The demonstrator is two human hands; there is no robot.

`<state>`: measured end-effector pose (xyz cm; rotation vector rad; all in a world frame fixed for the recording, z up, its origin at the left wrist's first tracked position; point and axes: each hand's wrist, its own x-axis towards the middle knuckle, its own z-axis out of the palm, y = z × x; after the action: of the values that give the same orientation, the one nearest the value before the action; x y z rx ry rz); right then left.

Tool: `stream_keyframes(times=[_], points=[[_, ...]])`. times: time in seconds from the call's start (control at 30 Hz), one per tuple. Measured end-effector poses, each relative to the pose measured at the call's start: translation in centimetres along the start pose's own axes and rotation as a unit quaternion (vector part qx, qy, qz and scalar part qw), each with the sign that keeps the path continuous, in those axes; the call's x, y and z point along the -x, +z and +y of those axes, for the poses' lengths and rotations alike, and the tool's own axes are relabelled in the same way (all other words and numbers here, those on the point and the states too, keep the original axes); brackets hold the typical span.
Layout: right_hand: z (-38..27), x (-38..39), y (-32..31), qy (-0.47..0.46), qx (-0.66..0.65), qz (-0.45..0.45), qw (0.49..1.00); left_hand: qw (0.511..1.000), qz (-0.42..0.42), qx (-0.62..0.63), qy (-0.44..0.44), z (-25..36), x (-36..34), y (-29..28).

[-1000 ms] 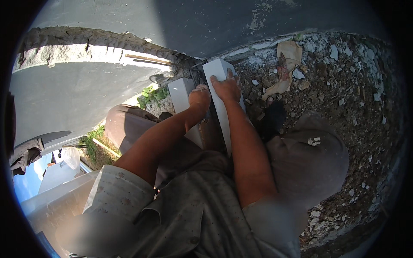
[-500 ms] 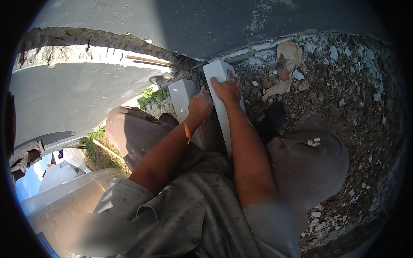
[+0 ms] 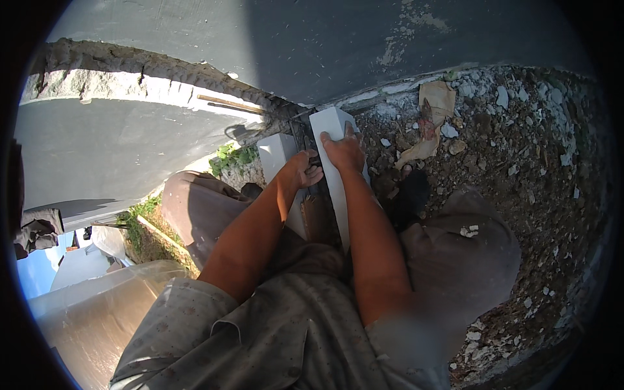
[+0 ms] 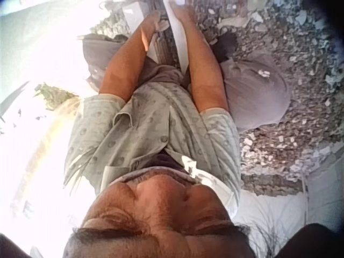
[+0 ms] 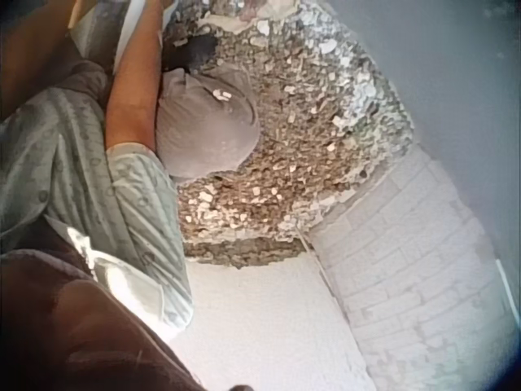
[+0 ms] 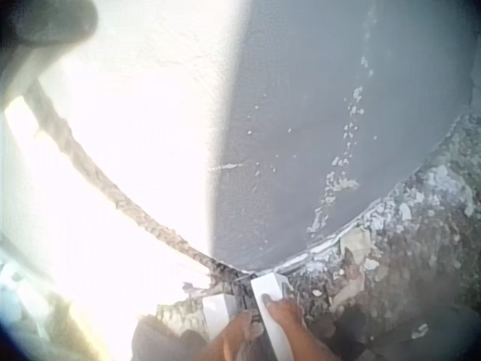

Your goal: Connecting and securing PVC pipes within a wall cutout.

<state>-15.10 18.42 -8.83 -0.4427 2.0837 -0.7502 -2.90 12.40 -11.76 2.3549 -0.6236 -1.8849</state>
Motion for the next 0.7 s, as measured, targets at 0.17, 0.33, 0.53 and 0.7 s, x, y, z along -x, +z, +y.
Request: stream_keyframes(times=[0.17,0.33,0.53,0.7], points=[[-0.1,-0.1,0.0,0.006,0.01,-0.002,1.0,0.999,-0.013,0.011,0.027,-0.7,0.2,0.7],[-0.1,0.1,0.0,0.006,0.007,0.014,1.0,0.967,0.12,-0.193,0.112,-0.3,2.5,1.4],[0.0,0.0,0.0,0.006,0.009,0.006,1.0,0.87,0.159,-0.438,0.158,-0.3,4.0,1.2],[0.0,0.0,0.0,0.007,0.006,-0.002,1.0,0.747,0.193,-0.564,0.293,-0.7,4.9,0.2]])
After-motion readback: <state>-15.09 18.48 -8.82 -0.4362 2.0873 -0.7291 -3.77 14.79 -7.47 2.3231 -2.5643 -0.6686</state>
